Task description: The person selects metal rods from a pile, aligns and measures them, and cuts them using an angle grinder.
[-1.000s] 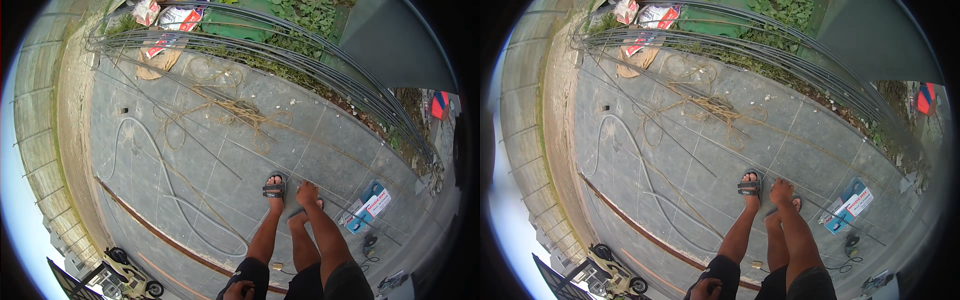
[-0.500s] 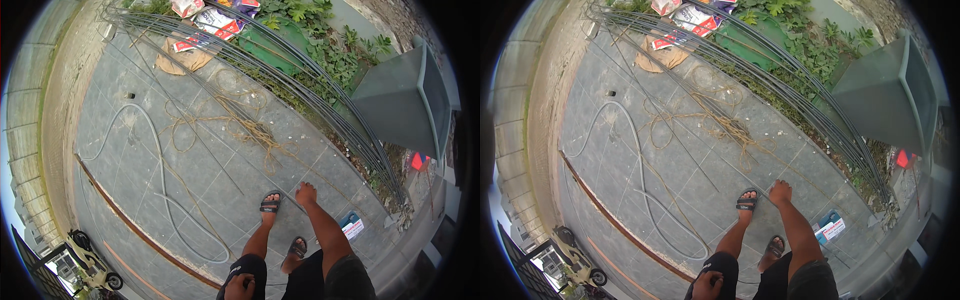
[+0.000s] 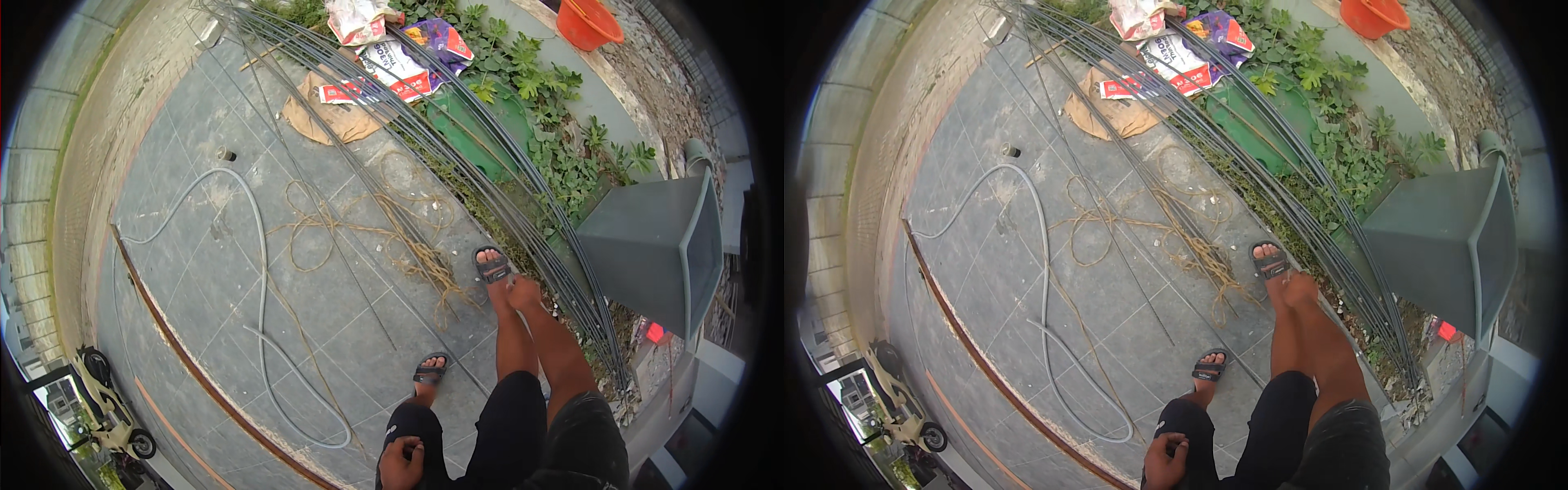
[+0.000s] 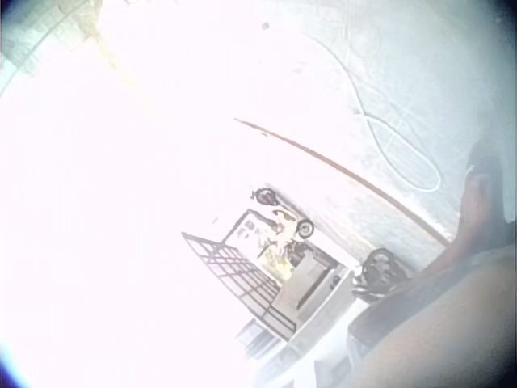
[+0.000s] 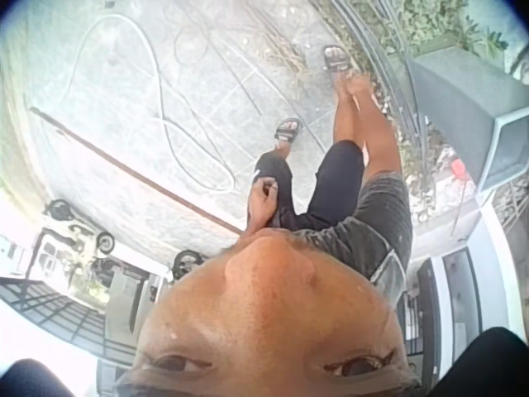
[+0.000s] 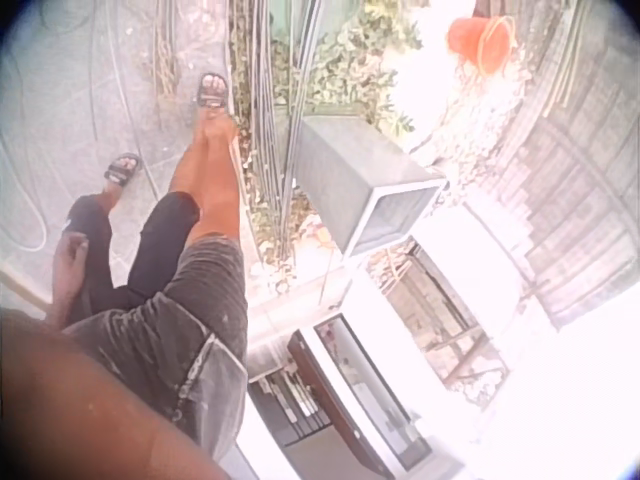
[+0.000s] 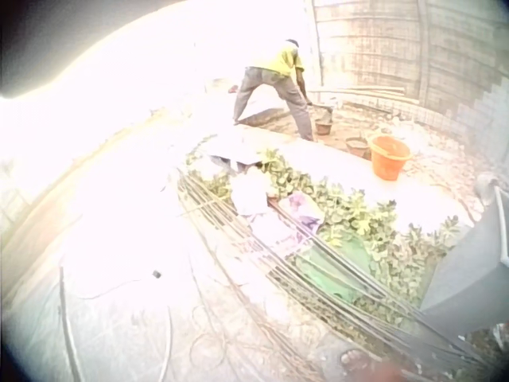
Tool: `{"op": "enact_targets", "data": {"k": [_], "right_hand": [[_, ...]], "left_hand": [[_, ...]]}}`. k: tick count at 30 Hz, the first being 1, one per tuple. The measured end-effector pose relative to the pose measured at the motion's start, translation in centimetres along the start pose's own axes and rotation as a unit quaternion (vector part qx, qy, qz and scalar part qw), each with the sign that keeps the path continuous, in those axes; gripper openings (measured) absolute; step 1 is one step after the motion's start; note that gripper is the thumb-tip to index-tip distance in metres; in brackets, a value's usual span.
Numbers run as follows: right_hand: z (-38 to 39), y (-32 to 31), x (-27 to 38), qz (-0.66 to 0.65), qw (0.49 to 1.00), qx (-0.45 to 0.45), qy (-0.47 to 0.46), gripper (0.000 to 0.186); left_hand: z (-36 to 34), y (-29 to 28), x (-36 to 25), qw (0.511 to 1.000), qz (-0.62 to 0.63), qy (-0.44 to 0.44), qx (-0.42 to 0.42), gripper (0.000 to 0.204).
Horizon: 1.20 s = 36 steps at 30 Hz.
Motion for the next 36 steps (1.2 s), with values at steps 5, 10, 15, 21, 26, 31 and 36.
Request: {"op": "enact_targets", "data": {"k": [5, 10, 15, 21, 26, 31, 36], "right_hand": [[-9.0, 1.6, 5.2, 0.014, 0.997, 0.079, 0.010, 0.030], [-20.2, 1.9, 11.3, -0.050, 0.994, 0.076, -0.062, 0.016], [-30.4, -1.0, 18.5, -0.109, 0.979, -0.078, -0.153, 0.014], [-37.2, -4.4, 30.4, -0.087, 0.944, -0.171, -0.268, 0.024], [-42.6, -5.3, 36.3, -0.035, 0.938, -0.184, -0.292, 0.022], [-44.8, -3.9, 38.8, 0.087, 0.927, -0.228, -0.283, 0.015], [-45.1, -2.3, 40.5, 0.154, 0.918, -0.163, -0.327, 0.016]], "left_hand": [[-4.6, 3.3, -6.5, 0.990, 0.087, -0.112, 0.020, 0.020], [-6.4, 7.3, -11.1, 0.968, 0.037, -0.212, 0.128, 0.018], [-6.7, 9.3, -13.2, 0.949, -0.066, -0.255, 0.173, 0.016], [-10.8, 9.6, -15.8, 0.930, -0.038, -0.311, 0.192, 0.017], [-13.8, 10.0, -16.5, 0.921, -0.009, -0.333, 0.204, 0.018], [-16.2, 9.7, -16.6, 0.915, 0.015, -0.346, 0.205, 0.019], [-16.8, 10.0, -16.7, 0.912, 0.031, -0.354, 0.204, 0.019]]}}
Point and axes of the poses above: each hand's wrist, its own z-axis away from the middle knuckle, its own y-axis out of the palm, x = y × z, the point moved 10 cm from there along -z, towards the middle knuckle, and after that the axes turned 10 degrees about -z, right-handed, at the moved point
